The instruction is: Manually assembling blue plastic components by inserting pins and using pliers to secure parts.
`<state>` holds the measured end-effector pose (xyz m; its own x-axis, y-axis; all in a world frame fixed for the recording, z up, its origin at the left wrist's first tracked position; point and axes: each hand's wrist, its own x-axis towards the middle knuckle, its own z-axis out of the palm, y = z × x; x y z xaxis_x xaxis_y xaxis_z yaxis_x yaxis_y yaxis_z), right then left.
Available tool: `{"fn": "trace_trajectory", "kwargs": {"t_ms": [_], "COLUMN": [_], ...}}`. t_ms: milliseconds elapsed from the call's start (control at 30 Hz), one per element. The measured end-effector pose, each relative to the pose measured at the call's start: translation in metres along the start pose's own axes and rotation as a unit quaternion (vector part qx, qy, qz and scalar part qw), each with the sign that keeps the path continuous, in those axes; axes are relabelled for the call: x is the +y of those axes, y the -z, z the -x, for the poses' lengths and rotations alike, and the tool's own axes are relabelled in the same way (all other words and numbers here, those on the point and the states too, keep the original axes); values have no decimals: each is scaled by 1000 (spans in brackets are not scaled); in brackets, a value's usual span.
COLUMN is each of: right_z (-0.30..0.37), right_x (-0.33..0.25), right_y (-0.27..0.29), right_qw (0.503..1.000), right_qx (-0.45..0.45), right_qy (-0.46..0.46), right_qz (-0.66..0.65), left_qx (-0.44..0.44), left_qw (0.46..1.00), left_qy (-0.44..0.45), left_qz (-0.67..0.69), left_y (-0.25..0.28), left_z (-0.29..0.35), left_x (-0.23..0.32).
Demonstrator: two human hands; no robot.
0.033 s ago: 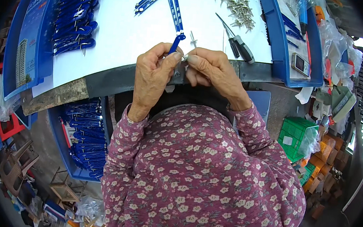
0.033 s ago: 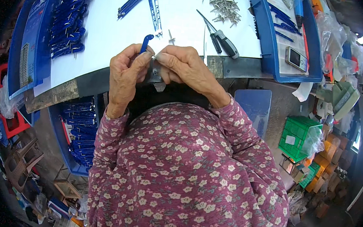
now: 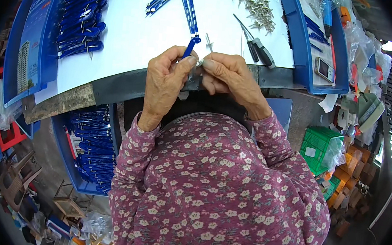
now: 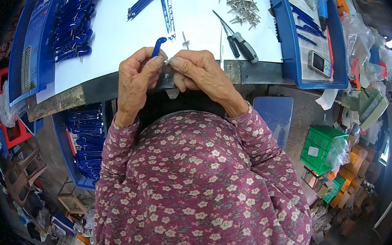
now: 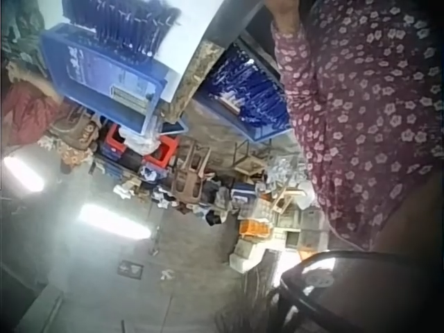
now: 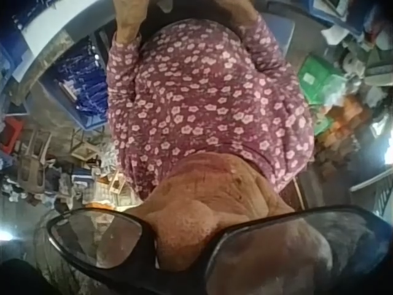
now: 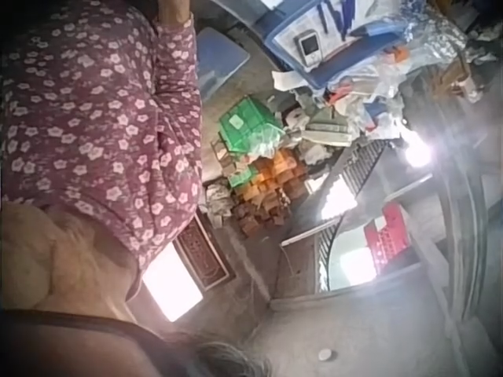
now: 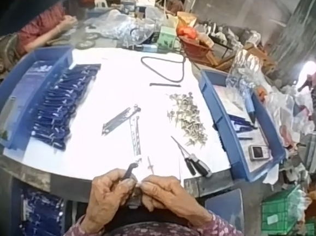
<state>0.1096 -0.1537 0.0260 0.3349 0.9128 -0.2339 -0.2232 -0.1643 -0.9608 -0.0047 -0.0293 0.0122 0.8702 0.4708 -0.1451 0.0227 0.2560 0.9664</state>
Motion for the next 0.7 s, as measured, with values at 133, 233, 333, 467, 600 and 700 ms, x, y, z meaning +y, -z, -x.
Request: {"fn": "trace_trajectory", "kwargs": {"t_ms": [133, 233, 333, 467, 600, 700], "right_z": [0, 2, 2, 4, 1, -1], "right_x": [17, 31, 28, 20, 25, 30], "right_y": [-3, -8, -10, -24, -30, -26], "right_qw": [972, 929, 944, 982, 890, 792], "right_qx": [-37, -41, -23, 70, 232, 245], "right_qy": [-39, -59, -43, -3, 217, 306], "right_qz": [-230, -363, -327, -173, 326, 467], "left_qx": [-5, -6, -7, 1, 1, 0], "left_qw": [1000, 1000, 999, 998, 998, 998], "left_qy": [-12, -6, -3, -2, -28, -25], "left_qz": [4, -4, -41, -56, -61, -49], "left_y": [0, -5, -3, -2, -2, -1], "left_z": [2, 3, 4, 3, 2, 0], "left_x": [0, 8, 9, 6, -1, -3]}}
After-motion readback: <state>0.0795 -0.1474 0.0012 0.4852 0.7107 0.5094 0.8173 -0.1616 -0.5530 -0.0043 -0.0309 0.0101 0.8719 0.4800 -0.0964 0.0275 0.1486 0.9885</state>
